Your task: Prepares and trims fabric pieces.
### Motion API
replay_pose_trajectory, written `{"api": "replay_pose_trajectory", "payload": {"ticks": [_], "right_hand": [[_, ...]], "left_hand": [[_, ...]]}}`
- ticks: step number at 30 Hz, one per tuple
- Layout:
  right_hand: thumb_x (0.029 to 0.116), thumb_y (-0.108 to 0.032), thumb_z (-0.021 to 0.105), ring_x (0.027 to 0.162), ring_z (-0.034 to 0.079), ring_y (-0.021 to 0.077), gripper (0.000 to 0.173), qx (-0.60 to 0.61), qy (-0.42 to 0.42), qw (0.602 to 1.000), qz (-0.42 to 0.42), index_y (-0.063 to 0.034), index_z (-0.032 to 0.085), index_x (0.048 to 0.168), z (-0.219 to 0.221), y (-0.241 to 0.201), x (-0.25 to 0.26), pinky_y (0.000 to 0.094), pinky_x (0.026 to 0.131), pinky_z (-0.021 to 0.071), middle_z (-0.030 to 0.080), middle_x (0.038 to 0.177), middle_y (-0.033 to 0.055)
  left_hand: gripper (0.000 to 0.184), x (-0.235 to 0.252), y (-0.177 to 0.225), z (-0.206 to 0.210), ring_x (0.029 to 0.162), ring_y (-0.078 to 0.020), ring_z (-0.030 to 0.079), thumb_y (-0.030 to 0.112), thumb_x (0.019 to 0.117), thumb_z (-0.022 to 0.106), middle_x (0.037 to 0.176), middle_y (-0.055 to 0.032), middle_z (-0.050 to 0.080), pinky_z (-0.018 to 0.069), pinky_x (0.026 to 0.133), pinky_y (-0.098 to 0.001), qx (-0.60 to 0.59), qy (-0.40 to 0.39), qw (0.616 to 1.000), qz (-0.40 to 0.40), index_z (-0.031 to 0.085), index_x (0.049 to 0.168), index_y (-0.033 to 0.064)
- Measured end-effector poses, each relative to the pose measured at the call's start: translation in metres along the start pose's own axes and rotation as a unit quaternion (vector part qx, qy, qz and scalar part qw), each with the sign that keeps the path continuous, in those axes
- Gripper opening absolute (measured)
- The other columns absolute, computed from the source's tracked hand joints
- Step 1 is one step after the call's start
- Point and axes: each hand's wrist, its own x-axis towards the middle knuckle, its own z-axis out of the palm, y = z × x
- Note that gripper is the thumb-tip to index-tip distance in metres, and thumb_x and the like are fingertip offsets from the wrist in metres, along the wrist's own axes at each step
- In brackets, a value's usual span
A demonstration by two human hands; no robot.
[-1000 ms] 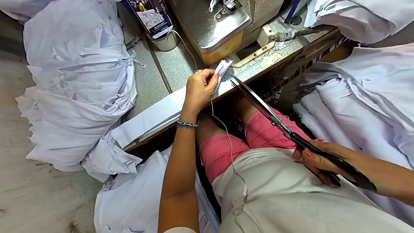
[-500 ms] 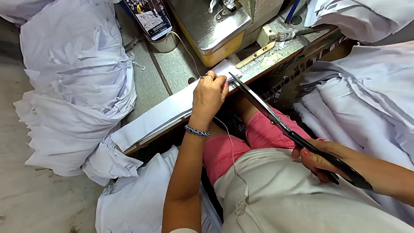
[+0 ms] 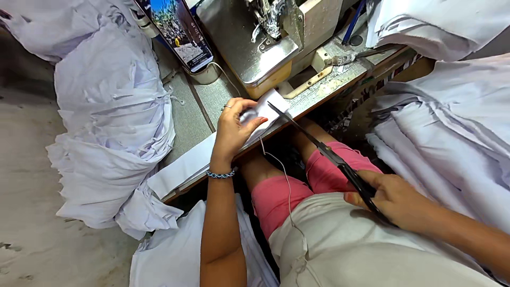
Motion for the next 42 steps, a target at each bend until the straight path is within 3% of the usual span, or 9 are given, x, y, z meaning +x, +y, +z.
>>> {"api": "replay_pose_trajectory", "payload": {"ticks": [2, 4, 8, 14, 19, 22, 27, 34, 42], "right_hand": [[0.0836, -0.059, 0.063, 0.058, 0.05, 0.0063, 0.056, -0.029, 0.035, 0.996, -0.073, -0.0045, 0.065, 0.096, 0.002, 0.009, -0.003, 0.0288, 0.053, 0.0406, 0.054, 0.067, -0.0015], [0.0823, -0.064, 0.061, 0.055, 0.046, 0.0047, 0.061, -0.045, 0.068, 0.987, -0.139, -0.0035, 0.064, 0.091, 0.003, 0.018, -0.003, 0.0254, 0.049, 0.038, 0.051, 0.064, -0.0016], [0.0821, -0.065, 0.061, 0.053, 0.045, 0.0049, 0.061, -0.062, 0.109, 0.969, -0.212, -0.0044, 0.063, 0.086, -0.004, 0.023, 0.006, 0.0246, 0.047, 0.0376, 0.051, 0.062, -0.0005], [0.0832, -0.058, 0.061, 0.054, 0.048, 0.0115, 0.057, -0.093, 0.167, 0.95, -0.246, -0.0013, 0.065, 0.087, -0.019, 0.028, 0.019, 0.0295, 0.048, 0.0401, 0.055, 0.064, 0.0046], [0.0817, -0.063, 0.058, 0.054, 0.052, 0.0168, 0.063, -0.11, 0.181, 0.947, -0.24, -0.0003, 0.064, 0.09, -0.022, 0.029, 0.025, 0.0354, 0.047, 0.0422, 0.056, 0.067, 0.0072], [0.0791, -0.068, 0.057, 0.067, 0.062, 0.0308, 0.076, -0.114, 0.151, 0.959, -0.21, 0.0045, 0.063, 0.101, -0.024, 0.023, 0.031, 0.0495, 0.055, 0.0481, 0.062, 0.081, 0.0162], [0.0776, -0.077, 0.054, 0.09, 0.064, 0.0421, 0.096, -0.109, 0.123, 0.969, -0.186, 0.0094, 0.06, 0.117, -0.032, 0.009, 0.044, 0.0585, 0.07, 0.0506, 0.064, 0.103, 0.0249], [0.0791, -0.073, 0.057, 0.065, 0.057, 0.0243, 0.078, -0.071, 0.157, 0.956, -0.237, 0.0028, 0.064, 0.095, -0.03, 0.019, 0.057, 0.0433, 0.057, 0.046, 0.058, 0.074, 0.0111], [0.0824, -0.06, 0.063, 0.056, 0.047, 0.0092, 0.057, -0.065, 0.193, 0.936, -0.288, -0.0033, 0.059, 0.082, -0.032, 0.03, 0.058, 0.0254, 0.05, 0.0368, 0.05, 0.063, 0.003]], "left_hand": [[0.06, -0.002, 0.01, -0.016, 0.115, -0.0193, 0.062, 0.01, 0.0785, 0.085, 0.128, -0.0166, 0.063, 0.0518, 0.094, -0.0355, -0.041, -0.038, 0.998, -0.032, 0.057, 0.13, -0.0031], [0.072, 0.004, 0.011, -0.027, 0.106, -0.0056, 0.063, 0.007, 0.0743, 0.084, 0.12, -0.007, 0.065, 0.0525, 0.093, -0.0242, -0.102, -0.095, 0.989, -0.048, 0.048, 0.136, -0.0021], [0.043, 0.021, 0.016, -0.04, 0.088, 0.0004, 0.069, -0.004, 0.0717, 0.08, 0.095, 0.0048, 0.073, 0.0584, 0.083, -0.02, -0.216, -0.152, 0.963, -0.049, 0.063, 0.11, 0.0039], [0.017, 0.026, 0.042, -0.038, 0.065, 0.0005, 0.067, -0.003, 0.0837, 0.07, 0.077, 0.0042, 0.073, 0.056, 0.062, -0.015, -0.277, -0.14, 0.949, -0.059, 0.071, 0.094, 0.0094], [0.018, 0.044, 0.046, -0.024, 0.069, 0.0007, 0.069, -0.003, 0.0873, 0.065, 0.079, 0.0065, 0.075, 0.0591, 0.067, -0.0174, -0.31, -0.133, 0.941, -0.023, 0.072, 0.092, 0.0124], [0.02, 0.05, 0.05, -0.015, 0.076, 0.0015, 0.07, -0.006, 0.0857, 0.066, 0.084, 0.0078, 0.075, 0.0596, 0.073, -0.0182, -0.312, -0.162, 0.936, -0.003, 0.072, 0.094, 0.0115], [0.024, 0.054, 0.054, -0.002, 0.08, 0.0017, 0.07, -0.007, 0.0829, 0.067, 0.088, 0.0079, 0.075, 0.0593, 0.076, -0.0186, -0.302, -0.172, 0.938, -0.01, 0.073, 0.095, 0.0124], [0.027, 0.056, 0.055, 0.0, 0.085, 0.0012, 0.071, -0.004, 0.0845, 0.07, 0.094, 0.0095, 0.076, 0.0602, 0.081, -0.0204, -0.305, -0.162, 0.939, -0.007, 0.073, 0.103, 0.0149], [0.022, 0.055, 0.054, 0.002, 0.081, 0.0035, 0.068, -0.007, 0.0874, 0.062, 0.088, 0.0105, 0.074, 0.0586, 0.076, -0.0181, -0.255, -0.16, 0.954, 0.01, 0.072, 0.095, 0.0123]]}}
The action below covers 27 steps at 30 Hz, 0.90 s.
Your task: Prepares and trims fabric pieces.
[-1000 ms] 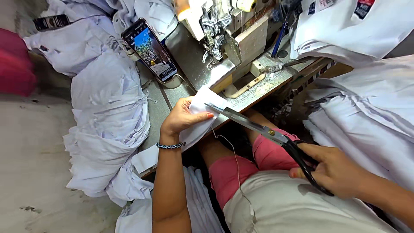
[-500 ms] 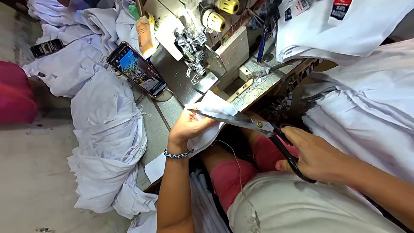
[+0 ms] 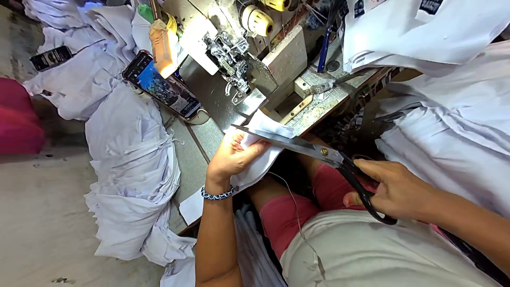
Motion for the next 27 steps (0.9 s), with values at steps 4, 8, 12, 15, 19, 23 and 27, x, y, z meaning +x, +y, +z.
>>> {"api": "replay_pose_trajectory", "payload": {"ticks": [4, 8, 12, 15, 19, 23, 27], "right_hand": [[0.079, -0.069, 0.058, 0.06, 0.056, 0.0224, 0.072, -0.037, -0.022, 0.999, 0.026, 0.0015, 0.062, 0.09, -0.003, -0.003, 0.0, 0.0393, 0.05, 0.0437, 0.057, 0.07, 0.011], [0.0747, -0.076, 0.056, 0.078, 0.062, 0.0359, 0.09, -0.044, -0.083, 0.993, 0.075, 0.0065, 0.062, 0.111, -0.008, -0.009, 0.007, 0.0536, 0.061, 0.048, 0.063, 0.09, 0.0189], [0.075, -0.078, 0.057, 0.066, 0.055, 0.022, 0.083, -0.009, -0.051, 0.997, 0.056, 0.0018, 0.063, 0.097, 0.0, -0.008, 0.007, 0.0416, 0.057, 0.0442, 0.057, 0.074, 0.0093], [0.0764, -0.071, 0.062, 0.06, 0.046, 0.009, 0.07, 0.017, -0.033, 0.998, 0.042, -0.0025, 0.061, 0.089, 0.003, -0.005, 0.005, 0.028, 0.054, 0.0389, 0.05, 0.067, 0.0012], [0.0759, -0.061, 0.069, 0.057, 0.039, 0.0003, 0.059, 0.042, -0.018, 0.998, 0.037, -0.0034, 0.059, 0.083, 0.005, -0.002, 0.001, 0.0179, 0.051, 0.0317, 0.047, 0.063, -0.0025], [0.08, -0.067, 0.061, 0.058, 0.053, 0.0173, 0.069, -0.019, -0.023, 0.999, 0.02, 0.0009, 0.062, 0.09, 0.004, 0.001, 0.005, 0.0338, 0.05, 0.0422, 0.055, 0.068, 0.008], [0.0751, -0.08, 0.054, 0.081, 0.063, 0.0384, 0.097, -0.04, -0.092, 0.993, 0.063, 0.0088, 0.061, 0.112, -0.003, -0.009, 0.019, 0.0571, 0.066, 0.0494, 0.064, 0.093, 0.0209]], "left_hand": [[0.021, 0.001, 0.0, 0.002, 0.083, 0.004, 0.068, -0.004, 0.0868, 0.066, 0.091, 0.0112, 0.074, 0.0585, 0.077, -0.0177, -0.012, -0.005, 1.0, 0.011, 0.073, 0.097, 0.0133], [0.017, 0.002, 0.001, 0.003, 0.08, 0.0037, 0.067, -0.002, 0.0855, 0.066, 0.088, 0.0099, 0.073, 0.0577, 0.074, -0.0172, -0.008, -0.005, 1.0, 0.0, 0.072, 0.094, 0.0115], [0.021, 0.002, 0.005, 0.001, 0.083, 0.0046, 0.067, -0.004, 0.0848, 0.066, 0.09, 0.0115, 0.073, 0.0579, 0.077, -0.0169, -0.01, -0.013, 1.0, 0.017, 0.073, 0.096, 0.0122], [0.022, 0.001, 0.004, 0.0, 0.085, 0.0044, 0.067, -0.005, 0.0852, 0.065, 0.091, 0.0115, 0.073, 0.0578, 0.079, -0.0171, -0.006, -0.018, 1.0, 0.024, 0.073, 0.096, 0.0127], [0.024, 0.001, 0.002, 0.0, 0.088, 0.0038, 0.068, -0.008, 0.0836, 0.064, 0.094, 0.01, 0.073, 0.0579, 0.082, -0.0182, 0.006, -0.019, 0.999, 0.026, 0.072, 0.098, 0.0099], [0.022, 0.001, 0.003, 0.0, 0.086, 0.0036, 0.068, -0.01, 0.0825, 0.064, 0.092, 0.0075, 0.073, 0.0579, 0.081, -0.018, 0.026, -0.029, 0.999, 0.01, 0.073, 0.096, 0.0056], [0.013, 0.003, 0.006, 0.003, 0.066, 0.0068, 0.061, -0.002, 0.0828, 0.064, 0.074, 0.0106, 0.068, 0.0519, 0.06, -0.0131, 0.027, -0.044, 0.998, -0.046, 0.069, 0.085, 0.01]]}}
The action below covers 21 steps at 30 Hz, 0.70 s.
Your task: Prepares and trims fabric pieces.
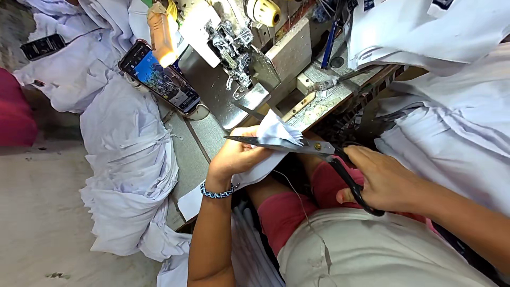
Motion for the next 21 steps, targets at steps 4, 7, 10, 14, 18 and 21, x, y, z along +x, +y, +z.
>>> {"api": "replay_pose_trajectory", "payload": {"ticks": [4, 7, 10, 14, 18, 21], "right_hand": [[0.0765, -0.068, 0.063, 0.064, 0.052, 0.02, 0.074, 0.034, 0.029, 0.998, -0.037, 0.0029, 0.063, 0.097, 0.005, 0.002, 0.0, 0.0384, 0.057, 0.0441, 0.055, 0.072, 0.0085], [0.0766, -0.062, 0.067, 0.057, 0.043, 0.0095, 0.062, 0.05, 0.047, 0.997, -0.047, -0.001, 0.059, 0.086, 0.009, 0.006, -0.003, 0.0268, 0.051, 0.0361, 0.048, 0.064, 0.0019], [0.0767, -0.06, 0.067, 0.057, 0.044, 0.0074, 0.061, 0.065, 0.058, 0.995, -0.045, -0.0007, 0.061, 0.087, 0.011, 0.008, -0.004, 0.0244, 0.051, 0.0361, 0.05, 0.064, 0.0022], [0.0802, -0.066, 0.062, 0.069, 0.059, 0.0212, 0.072, 0.049, 0.051, 0.997, -0.039, 0.0028, 0.066, 0.101, 0.01, 0.005, -0.001, 0.038, 0.06, 0.0496, 0.063, 0.078, 0.0119], [0.0758, -0.081, 0.053, 0.082, 0.063, 0.0349, 0.096, 0.031, -0.007, 0.999, -0.004, 0.0073, 0.061, 0.112, 0.005, -0.002, 0.008, 0.0542, 0.067, 0.0501, 0.064, 0.092, 0.0186], [0.0767, -0.082, 0.051, 0.077, 0.063, 0.0307, 0.095, 0.042, 0.007, 0.999, -0.018, 0.0063, 0.063, 0.109, 0.008, -0.003, 0.012, 0.0506, 0.065, 0.0502, 0.064, 0.086, 0.0157]], "left_hand": [[0.017, -0.001, -0.001, -0.003, 0.076, 0.005, 0.065, -0.004, 0.0828, 0.065, 0.083, 0.0092, 0.071, 0.056, 0.07, -0.0153, -0.009, -0.004, 1.0, 0.016, 0.072, 0.092, 0.0084], [0.023, -0.001, -0.005, -0.005, 0.087, 0.0031, 0.068, -0.009, 0.0816, 0.065, 0.093, 0.007, 0.073, 0.0577, 0.08, -0.018, -0.007, -0.016, 0.999, 0.051, 0.073, 0.097, 0.0052], [0.017, -0.004, -0.005, -0.007, 0.088, 0.0039, 0.065, -0.005, 0.088, 0.062, 0.095, 0.008, 0.069, 0.0558, 0.079, -0.0163, 0.001, -0.008, 0.998, 0.059, 0.069, 0.098, 0.007], [0.013, -0.006, -0.002, -0.006, 0.084, 0.006, 0.063, -0.001, 0.0937, 0.057, 0.091, 0.009, 0.067, 0.054, 0.077, -0.0141, 0.035, 0.015, 0.997, 0.073, 0.066, 0.097, 0.0065], [0.012, -0.004, 0.004, -0.003, 0.076, 0.0051, 0.062, 0.0, 0.0935, 0.057, 0.085, 0.006, 0.068, 0.0536, 0.07, -0.0138, 0.049, 0.008, 0.998, 0.047, 0.067, 0.099, 0.0025], [0.012, -0.001, 0.005, -0.005, 0.077, 0.0053, 0.062, -0.001, 0.0926, 0.057, 0.085, 0.0062, 0.067, 0.0531, 0.071, -0.0136, 0.061, 0.007, 0.997, 0.053, 0.068, 0.096, 0.003]]}}
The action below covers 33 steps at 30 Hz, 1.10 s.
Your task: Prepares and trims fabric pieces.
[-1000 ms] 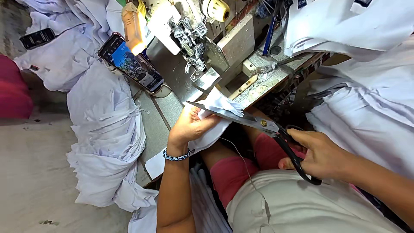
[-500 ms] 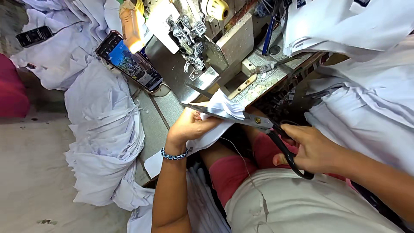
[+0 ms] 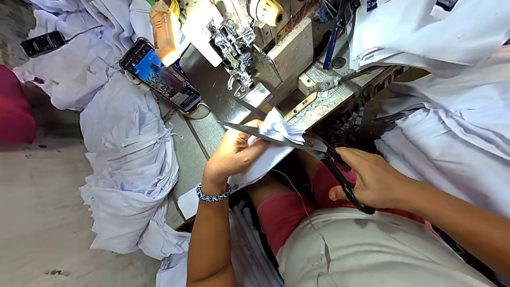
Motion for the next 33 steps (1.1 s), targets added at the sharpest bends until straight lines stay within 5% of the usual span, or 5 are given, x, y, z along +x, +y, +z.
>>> {"api": "replay_pose_trajectory", "payload": {"ticks": [9, 15, 25, 30, 33], "right_hand": [[0.0782, -0.064, 0.066, 0.058, 0.043, 0.003, 0.062, 0.051, 0.056, 0.997, -0.033, -0.0028, 0.061, 0.086, 0.009, 0.003, -0.006, 0.0198, 0.051, 0.0354, 0.05, 0.064, -0.0002], [0.0763, -0.083, 0.051, 0.089, 0.066, 0.0378, 0.102, 0.013, 0.0, 1.0, 0.014, 0.0104, 0.061, 0.116, 0.007, -0.004, 0.007, 0.0578, 0.074, 0.0522, 0.067, 0.099, 0.0226], [0.0794, -0.062, 0.068, 0.061, 0.048, 0.0027, 0.06, 0.076, 0.008, 0.997, -0.006, -0.0043, 0.063, 0.091, 0.002, 0.005, 0.016, 0.0204, 0.054, 0.0387, 0.053, 0.068, -0.0014], [0.0746, -0.081, 0.059, 0.081, 0.064, 0.0341, 0.096, 0.021, -0.051, 0.998, 0.021, 0.0073, 0.061, 0.113, -0.013, -0.003, 0.019, 0.0535, 0.067, 0.0512, 0.065, 0.092, 0.019], [0.0719, -0.076, 0.068, 0.088, 0.063, 0.0366, 0.095, 0.059, -0.094, 0.992, 0.052, 0.0072, 0.059, 0.117, -0.021, -0.01, 0.022, 0.0557, 0.075, 0.0501, 0.064, 0.096, 0.0209]], "left_hand": [[0.018, -0.002, -0.002, -0.007, 0.091, 0.0055, 0.063, -0.002, 0.0942, 0.053, 0.095, 0.008, 0.069, 0.0539, 0.083, -0.0154, -0.003, 0.006, 1.0, 0.028, 0.07, 0.096, 0.0049], [0.015, 0.004, -0.002, -0.003, 0.082, 0.0045, 0.064, -0.002, 0.0934, 0.056, 0.09, 0.0028, 0.07, 0.0546, 0.077, -0.015, 0.031, -0.015, 0.999, 0.004, 0.07, 0.098, -0.0003], [0.022, 0.006, -0.004, -0.007, 0.059, 0.0078, 0.055, 0.002, 0.0983, 0.052, 0.067, 0.0095, 0.062, 0.0469, 0.055, -0.0105, 0.045, 0.012, 0.999, -0.02, 0.066, 0.081, 0.0068], [0.015, 0.01, -0.009, -0.006, 0.081, 0.0064, 0.063, 0.003, 0.0921, 0.056, 0.087, 0.0073, 0.069, 0.055, 0.076, -0.0151, 0.047, 0.0, 0.999, -0.005, 0.071, 0.094, 0.0037], [0.017, 0.015, -0.007, -0.006, 0.081, 0.0087, 0.063, 0.007, 0.0943, 0.055, 0.086, 0.0092, 0.069, 0.0546, 0.077, -0.0142, 0.064, -0.01, 0.998, -0.013, 0.071, 0.093, 0.0049]]}}
